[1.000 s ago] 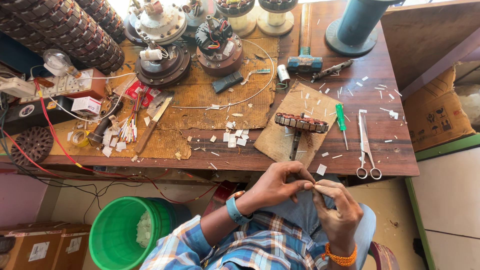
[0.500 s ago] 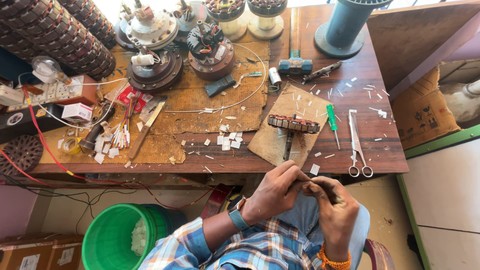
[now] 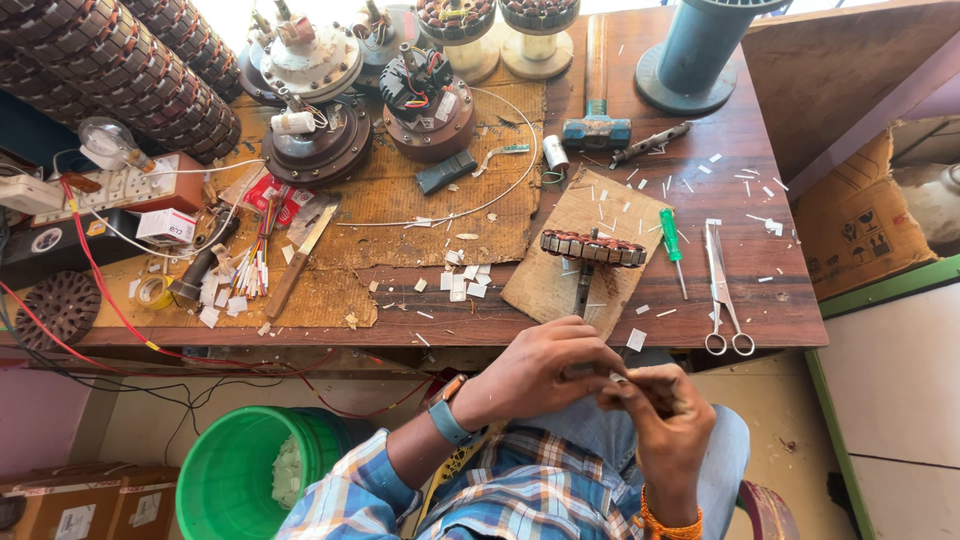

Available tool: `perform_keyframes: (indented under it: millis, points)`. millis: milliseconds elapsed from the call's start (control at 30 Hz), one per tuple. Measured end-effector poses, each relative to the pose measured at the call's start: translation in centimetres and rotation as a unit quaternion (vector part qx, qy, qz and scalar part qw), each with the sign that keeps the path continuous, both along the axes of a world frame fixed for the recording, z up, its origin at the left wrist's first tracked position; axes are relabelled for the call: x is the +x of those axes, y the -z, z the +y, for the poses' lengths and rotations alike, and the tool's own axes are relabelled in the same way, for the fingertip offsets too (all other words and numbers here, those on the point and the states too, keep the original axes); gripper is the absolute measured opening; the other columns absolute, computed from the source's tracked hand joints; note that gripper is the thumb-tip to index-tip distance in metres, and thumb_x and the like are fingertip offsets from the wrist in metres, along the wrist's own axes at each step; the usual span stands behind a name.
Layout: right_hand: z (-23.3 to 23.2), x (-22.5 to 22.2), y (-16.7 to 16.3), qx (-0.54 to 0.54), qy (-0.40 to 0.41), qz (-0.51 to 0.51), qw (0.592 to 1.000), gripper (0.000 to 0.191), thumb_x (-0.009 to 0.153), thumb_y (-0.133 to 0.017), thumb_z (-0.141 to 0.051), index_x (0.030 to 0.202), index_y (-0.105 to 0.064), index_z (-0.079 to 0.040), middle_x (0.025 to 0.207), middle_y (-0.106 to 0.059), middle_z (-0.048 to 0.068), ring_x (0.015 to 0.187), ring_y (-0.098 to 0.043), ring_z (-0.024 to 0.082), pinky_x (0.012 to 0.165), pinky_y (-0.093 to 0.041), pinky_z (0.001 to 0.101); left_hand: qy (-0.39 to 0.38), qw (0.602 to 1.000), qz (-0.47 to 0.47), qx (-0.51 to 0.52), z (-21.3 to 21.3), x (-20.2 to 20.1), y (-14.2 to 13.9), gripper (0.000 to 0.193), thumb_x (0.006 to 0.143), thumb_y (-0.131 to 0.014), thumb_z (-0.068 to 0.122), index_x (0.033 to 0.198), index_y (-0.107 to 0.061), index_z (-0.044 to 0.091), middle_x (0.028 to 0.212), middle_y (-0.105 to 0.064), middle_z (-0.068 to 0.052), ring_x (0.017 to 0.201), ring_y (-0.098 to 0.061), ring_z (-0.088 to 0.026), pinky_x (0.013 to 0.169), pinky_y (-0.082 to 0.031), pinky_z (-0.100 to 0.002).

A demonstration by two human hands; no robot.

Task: The person works on a cylindrical electrical component, likely a motor armature, using a screwdriver to adjust internal parts and scissors to cut small white insulating pieces. They repeatedly insert the cut pieces into slots on the component while seated at a cluttered workbench.

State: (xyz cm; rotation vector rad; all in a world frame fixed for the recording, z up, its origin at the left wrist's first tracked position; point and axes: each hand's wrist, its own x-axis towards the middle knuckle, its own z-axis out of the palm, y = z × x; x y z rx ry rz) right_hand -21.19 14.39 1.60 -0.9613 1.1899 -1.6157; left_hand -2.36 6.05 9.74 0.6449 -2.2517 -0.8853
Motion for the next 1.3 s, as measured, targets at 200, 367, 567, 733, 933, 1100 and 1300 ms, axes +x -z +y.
perform_keyframes:
  millis: [200,367,567,733,933,1100,1300]
  points:
    - [1.1,-2.3,2.6,0.049,-0.184,-0.264,0.945,0.019,0.094,-0.074,-0.008,0.096,-0.058,0.002,0.075,-0.064,0.008,0.06,-0.063,0.013,0.049,-0.05,0.0219,0.096,0.995,0.026,0.011,0.6,0.6,-1.2,0.022,0.093,-0.077,0.021,0.112,-0.067,0.015,0.096,-0.066,0.0,0.099,-0.064,-0.023,0.083,-0.055,-0.036]
    - [1.5,-2.6,3.8,0.086,-0.204,-0.256,0.941,0.022,0.093,-0.075,-0.012,0.098,-0.058,0.002,0.075,-0.065,0.009,0.057,-0.061,0.011,0.046,-0.048,0.0206,0.024,0.999,0.003,0.033,2.6,0.3,-0.4,0.017,0.091,-0.076,0.015,0.102,-0.063,0.011,0.093,-0.065,-0.003,0.09,-0.068,-0.025,0.072,-0.053,-0.037]
    - [0.3,-2.2,5.3,0.115,-0.219,-0.32,0.915,0.022,0.092,-0.075,-0.013,0.096,-0.059,0.001,0.081,-0.068,0.009,0.06,-0.062,0.012,0.048,-0.05,0.0213,-0.018,0.986,0.031,0.165,2.7,-0.6,1.1,0.012,0.093,-0.074,0.012,0.098,-0.063,0.009,0.088,-0.064,-0.005,0.08,-0.07,-0.024,0.07,-0.055,-0.036]
    - [0.2,-1.8,6.0,0.04,-0.16,-0.438,0.884,0.016,0.095,-0.073,-0.01,0.1,-0.06,-0.002,0.089,-0.067,0.009,0.072,-0.066,0.013,0.06,-0.055,0.0209,-0.017,1.0,-0.003,-0.002,0.1,-1.4,0.7,0.03,0.088,-0.081,0.023,0.112,-0.067,0.013,0.112,-0.064,-0.006,0.112,-0.06,-0.027,0.096,-0.052,-0.039]
    - [1.3,-3.6,5.5,-0.005,-0.137,-0.424,0.895,0.018,0.094,-0.076,-0.007,0.105,-0.063,-0.005,0.092,-0.067,0.01,0.079,-0.066,0.016,0.066,-0.055,0.0242,-0.069,0.964,-0.073,-0.244,-5.9,0.2,-0.2,0.062,0.079,-0.086,0.03,0.134,-0.058,0.022,0.149,-0.048,-0.008,0.139,-0.044,-0.032,0.116,-0.041,-0.05]
    - [3.6,-5.2,5.9,-0.046,-0.085,-0.379,0.92,0.018,0.095,-0.079,-0.007,0.105,-0.064,-0.004,0.094,-0.069,0.011,0.08,-0.066,0.021,0.071,-0.056,0.028,-0.09,0.945,-0.128,-0.286,-10.3,-0.8,2.4,0.078,0.078,-0.085,0.026,0.147,-0.049,0.023,0.146,-0.058,-0.004,0.138,-0.051,-0.03,0.103,-0.045,-0.045]
    - [4.1,-5.2,4.3,-0.041,-0.012,-0.303,0.952,0.02,0.095,-0.078,-0.01,0.109,-0.065,-0.004,0.097,-0.071,0.014,0.079,-0.07,0.023,0.067,-0.058,0.0313,-0.114,0.982,-0.047,-0.143,-11.1,-1.6,4.7,0.084,0.087,-0.084,0.02,0.157,-0.037,0.024,0.119,-0.077,0.003,0.1,-0.072,-0.022,0.085,-0.049,-0.036]
